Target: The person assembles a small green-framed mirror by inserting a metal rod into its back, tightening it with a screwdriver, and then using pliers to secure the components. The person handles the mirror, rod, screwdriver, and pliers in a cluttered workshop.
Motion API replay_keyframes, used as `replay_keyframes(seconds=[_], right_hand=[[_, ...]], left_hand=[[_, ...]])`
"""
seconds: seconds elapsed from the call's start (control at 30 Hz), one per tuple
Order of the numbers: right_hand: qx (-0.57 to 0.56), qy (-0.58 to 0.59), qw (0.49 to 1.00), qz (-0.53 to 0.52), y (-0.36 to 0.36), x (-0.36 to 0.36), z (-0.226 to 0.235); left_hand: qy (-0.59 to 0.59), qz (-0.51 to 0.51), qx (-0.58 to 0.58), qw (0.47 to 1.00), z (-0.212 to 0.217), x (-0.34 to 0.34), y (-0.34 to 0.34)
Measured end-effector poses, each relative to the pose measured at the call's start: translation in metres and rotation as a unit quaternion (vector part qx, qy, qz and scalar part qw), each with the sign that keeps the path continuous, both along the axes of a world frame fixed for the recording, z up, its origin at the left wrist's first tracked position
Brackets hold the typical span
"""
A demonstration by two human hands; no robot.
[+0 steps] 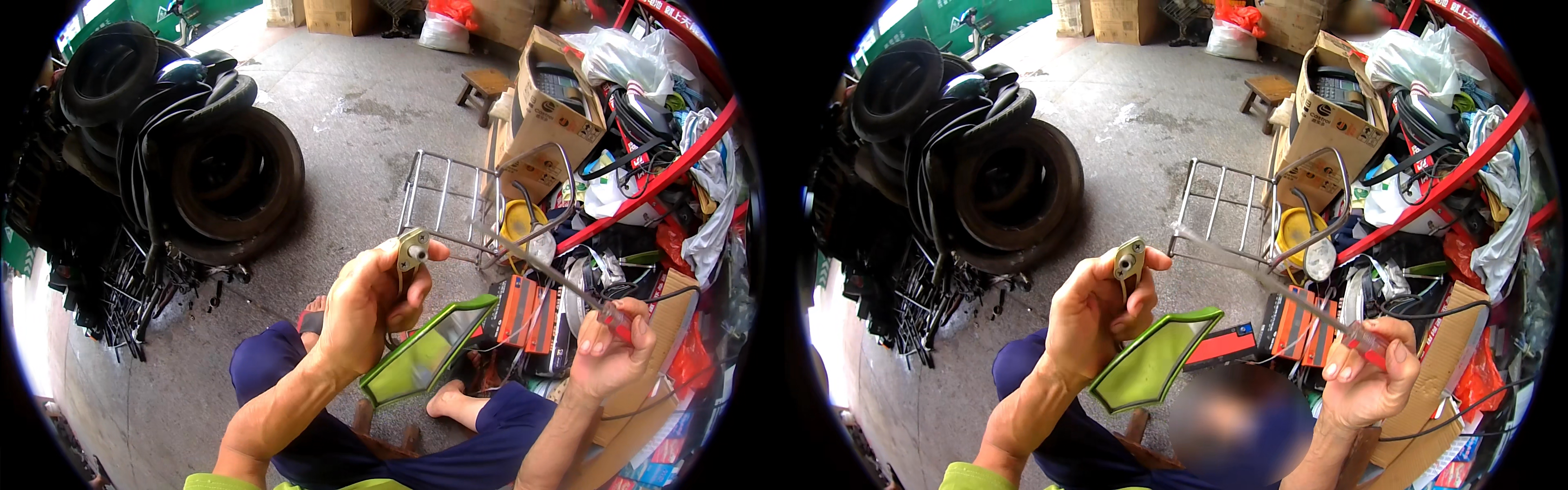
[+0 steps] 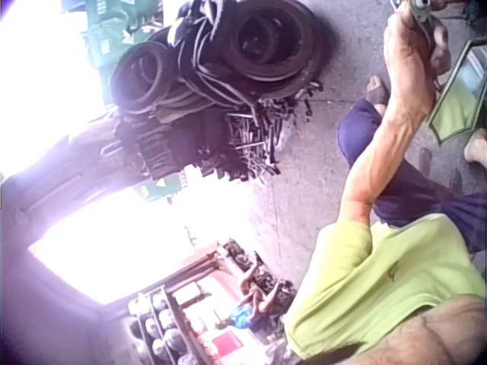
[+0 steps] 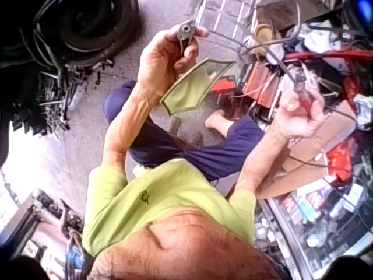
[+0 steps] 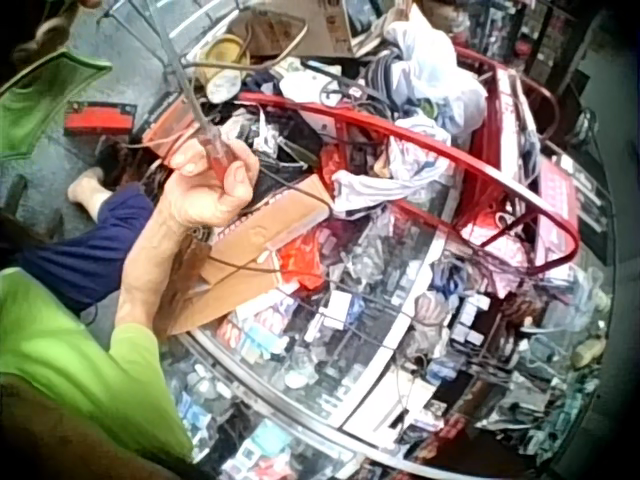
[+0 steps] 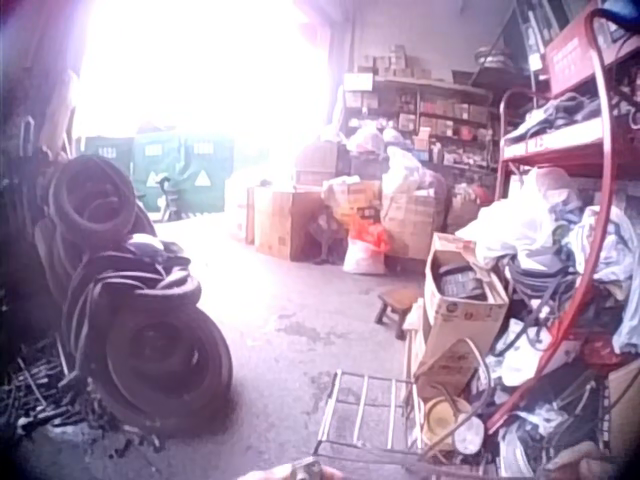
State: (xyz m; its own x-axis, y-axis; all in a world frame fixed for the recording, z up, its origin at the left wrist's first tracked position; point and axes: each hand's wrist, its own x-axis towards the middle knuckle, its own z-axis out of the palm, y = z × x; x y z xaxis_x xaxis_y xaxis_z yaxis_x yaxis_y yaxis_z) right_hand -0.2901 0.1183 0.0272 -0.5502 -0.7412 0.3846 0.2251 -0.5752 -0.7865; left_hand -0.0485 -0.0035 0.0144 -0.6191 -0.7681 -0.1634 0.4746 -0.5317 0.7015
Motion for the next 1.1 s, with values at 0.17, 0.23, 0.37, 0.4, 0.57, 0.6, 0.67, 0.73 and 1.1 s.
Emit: replay_keyframes(seconds=[0.17,0.23,0.37,0.4,0.57,0.6,0.67,0.73,1.1], right_hand=[[0.011,-0.003,1.0,-0.001,0.004,0.008,0.002],[0.015,-0.013,1.0,-0.011,0.004,0.01,0.002],[0.004,-0.002,1.0,0.01,0.004,0.013,0.003],[0.007,0.02,1.0,0.005,0.004,0.014,0.003],[0.007,0.07,0.997,0.015,0.005,0.013,0.003],[0.011,0.069,0.998,0.006,0.005,0.014,0.003],[0.018,0.068,0.997,-0.013,0.004,0.016,0.002],[0.02,0.079,0.997,-0.006,0.005,0.016,0.004],[0.05,0.114,0.99,0.062,0.004,0.021,0.01]], left_hand=[[-0.034,0.03,-0.054,0.998,0.006,0.003,0.003],[-0.051,0.034,-0.07,0.996,0.006,0.002,0.002],[-0.055,0.046,-0.08,0.994,0.003,0.0,0.003],[-0.055,0.047,-0.077,0.994,0.002,-0.001,0.003],[-0.074,0.053,-0.079,0.993,0.008,-0.004,0.005],[-0.083,0.056,-0.078,0.992,0.01,-0.004,0.005],[-0.098,0.064,-0.106,0.988,0.008,-0.002,0.005],[-0.116,0.077,-0.131,0.982,0.007,-0.001,0.005],[-0.178,0.206,-0.196,0.942,0.009,-0.001,0.009]])
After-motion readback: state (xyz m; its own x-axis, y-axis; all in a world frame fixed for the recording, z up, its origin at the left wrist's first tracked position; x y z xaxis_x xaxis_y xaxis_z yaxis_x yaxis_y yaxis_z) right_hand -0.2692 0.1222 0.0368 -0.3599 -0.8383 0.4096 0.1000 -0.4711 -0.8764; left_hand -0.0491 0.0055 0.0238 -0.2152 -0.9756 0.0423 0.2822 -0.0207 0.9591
